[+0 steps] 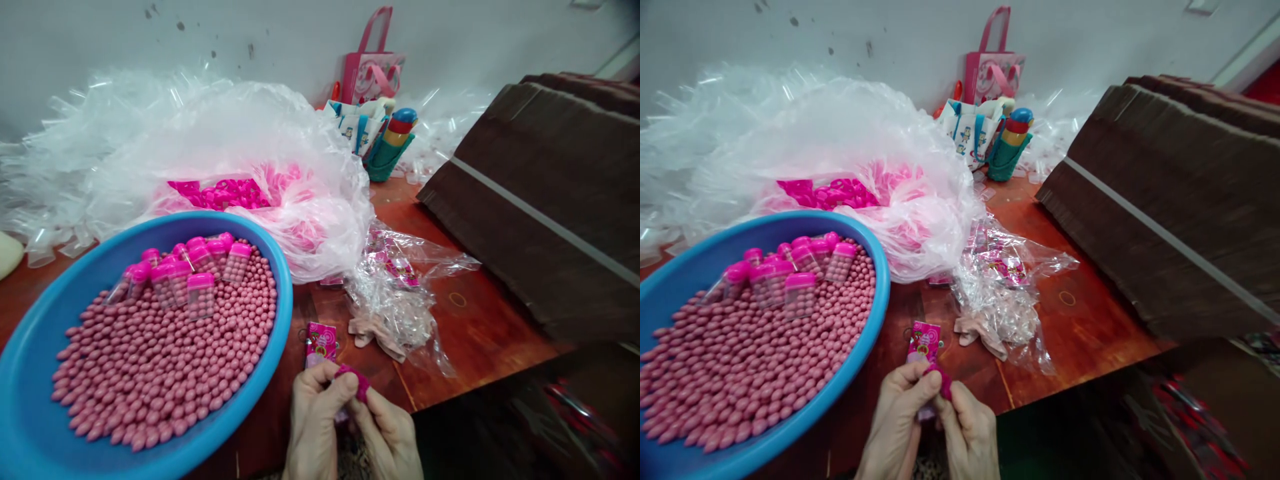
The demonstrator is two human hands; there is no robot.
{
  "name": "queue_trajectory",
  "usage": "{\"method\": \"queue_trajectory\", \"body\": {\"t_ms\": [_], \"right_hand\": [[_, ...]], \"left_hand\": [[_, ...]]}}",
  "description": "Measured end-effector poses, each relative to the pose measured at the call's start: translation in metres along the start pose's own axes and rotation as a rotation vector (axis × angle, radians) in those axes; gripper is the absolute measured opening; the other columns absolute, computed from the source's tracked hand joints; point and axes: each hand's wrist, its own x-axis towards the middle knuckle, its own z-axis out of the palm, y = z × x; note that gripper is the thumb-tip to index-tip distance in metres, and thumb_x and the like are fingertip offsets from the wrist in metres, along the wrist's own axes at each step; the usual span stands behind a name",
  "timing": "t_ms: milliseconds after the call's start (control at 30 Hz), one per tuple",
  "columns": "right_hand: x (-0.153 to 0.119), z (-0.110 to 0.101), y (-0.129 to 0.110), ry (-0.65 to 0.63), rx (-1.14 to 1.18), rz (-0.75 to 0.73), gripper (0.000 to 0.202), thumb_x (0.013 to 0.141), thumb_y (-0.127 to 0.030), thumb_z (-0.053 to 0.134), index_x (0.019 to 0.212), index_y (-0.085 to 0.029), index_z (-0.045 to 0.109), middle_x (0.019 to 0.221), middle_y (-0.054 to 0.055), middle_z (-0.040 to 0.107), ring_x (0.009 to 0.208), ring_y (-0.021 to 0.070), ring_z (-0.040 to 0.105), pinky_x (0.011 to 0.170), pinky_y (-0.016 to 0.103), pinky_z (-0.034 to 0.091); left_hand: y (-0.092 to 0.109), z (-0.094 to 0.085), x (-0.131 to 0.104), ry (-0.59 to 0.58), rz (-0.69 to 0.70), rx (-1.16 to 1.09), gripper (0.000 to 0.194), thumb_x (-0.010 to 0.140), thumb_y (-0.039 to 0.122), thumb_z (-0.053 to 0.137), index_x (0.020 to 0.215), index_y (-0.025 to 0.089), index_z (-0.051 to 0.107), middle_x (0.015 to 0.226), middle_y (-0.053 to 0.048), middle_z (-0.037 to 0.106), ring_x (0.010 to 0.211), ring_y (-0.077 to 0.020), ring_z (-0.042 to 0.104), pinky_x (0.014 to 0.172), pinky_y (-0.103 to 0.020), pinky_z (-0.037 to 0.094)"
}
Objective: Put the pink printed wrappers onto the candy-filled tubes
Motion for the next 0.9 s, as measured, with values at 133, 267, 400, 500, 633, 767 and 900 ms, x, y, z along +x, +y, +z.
{"method": "queue_trajectory", "body": {"t_ms": [133, 267, 400, 500, 633, 767, 900], "right_hand": [[-0.003, -0.030, 0.011, 0.178, -0.021, 0.038, 0.036, 0.079, -0.049, 0.061, 0.066, -0.016, 0.065, 0.054, -0.002, 0.054, 0.049, 0.0118, 0.051, 0.048, 0.018, 0.045], [-0.003, -0.061, 0.020, 0.376, -0.060, 0.091, 0.045, 0.078, -0.053, 0.061, 0.052, -0.017, 0.055, 0.050, -0.003, 0.048, 0.048, 0.0091, 0.045, 0.046, 0.016, 0.039], [-0.002, -0.070, 0.024, 0.452, -0.095, 0.116, 0.048, 0.075, -0.057, 0.062, 0.050, -0.017, 0.054, 0.049, -0.003, 0.049, 0.048, 0.0090, 0.045, 0.048, 0.017, 0.039], [0.000, -0.063, 0.023, 0.435, -0.110, 0.124, 0.049, 0.074, -0.058, 0.062, 0.050, -0.017, 0.054, 0.047, -0.003, 0.049, 0.045, 0.0091, 0.045, 0.046, 0.018, 0.039], [0.002, -0.055, 0.018, 0.413, -0.131, 0.106, 0.047, 0.076, -0.057, 0.061, 0.051, -0.018, 0.054, 0.048, -0.003, 0.049, 0.044, 0.0092, 0.045, 0.045, 0.019, 0.039], [0.003, -0.057, 0.012, 0.380, -0.164, 0.068, 0.043, 0.081, -0.053, 0.057, 0.054, -0.019, 0.053, 0.050, -0.003, 0.049, 0.046, 0.0097, 0.046, 0.047, 0.019, 0.039], [0.007, -0.056, 0.010, 0.284, -0.206, 0.014, 0.043, 0.086, -0.051, 0.051, 0.057, -0.019, 0.052, 0.051, -0.004, 0.047, 0.046, 0.0100, 0.046, 0.047, 0.019, 0.039]], "left_hand": [[-0.012, 0.025, 0.006, -0.125, 0.082, 0.218, 0.024, 0.074, 0.037, 0.065, 0.065, 0.016, 0.058, 0.055, 0.002, 0.057, 0.047, -0.0102, 0.049, 0.052, -0.024, 0.043], [-0.010, 0.048, 0.022, -0.148, 0.250, 0.578, 0.021, 0.090, 0.021, 0.044, 0.099, 0.016, 0.063, 0.085, -0.006, 0.067, 0.079, -0.0181, 0.061, 0.075, -0.032, 0.046], [-0.012, 0.064, 0.047, -0.073, 0.269, 0.938, 0.017, 0.088, 0.017, 0.053, 0.101, 0.013, 0.063, 0.108, -0.010, 0.064, 0.097, -0.0240, 0.061, 0.087, -0.046, 0.045], [-0.016, 0.064, 0.059, -0.067, 0.286, 1.080, 0.027, 0.088, 0.030, 0.057, 0.110, 0.016, 0.059, 0.112, -0.008, 0.062, 0.095, -0.0229, 0.062, 0.081, -0.045, 0.051], [-0.015, 0.049, 0.061, -0.102, 0.402, 1.065, 0.028, 0.088, 0.031, 0.056, 0.112, 0.017, 0.059, 0.115, -0.009, 0.061, 0.097, -0.0227, 0.061, 0.081, -0.044, 0.051], [-0.007, 0.042, 0.058, -0.142, 0.470, 0.933, 0.018, 0.086, 0.032, 0.057, 0.090, 0.018, 0.067, 0.091, -0.008, 0.069, 0.084, -0.0203, 0.063, 0.076, -0.036, 0.048], [0.013, 0.043, 0.048, -0.220, 0.447, 0.769, 0.033, 0.089, 0.034, 0.046, 0.073, 0.021, 0.073, 0.066, -0.007, 0.070, 0.065, -0.0215, 0.063, 0.061, -0.029, 0.042]]}}
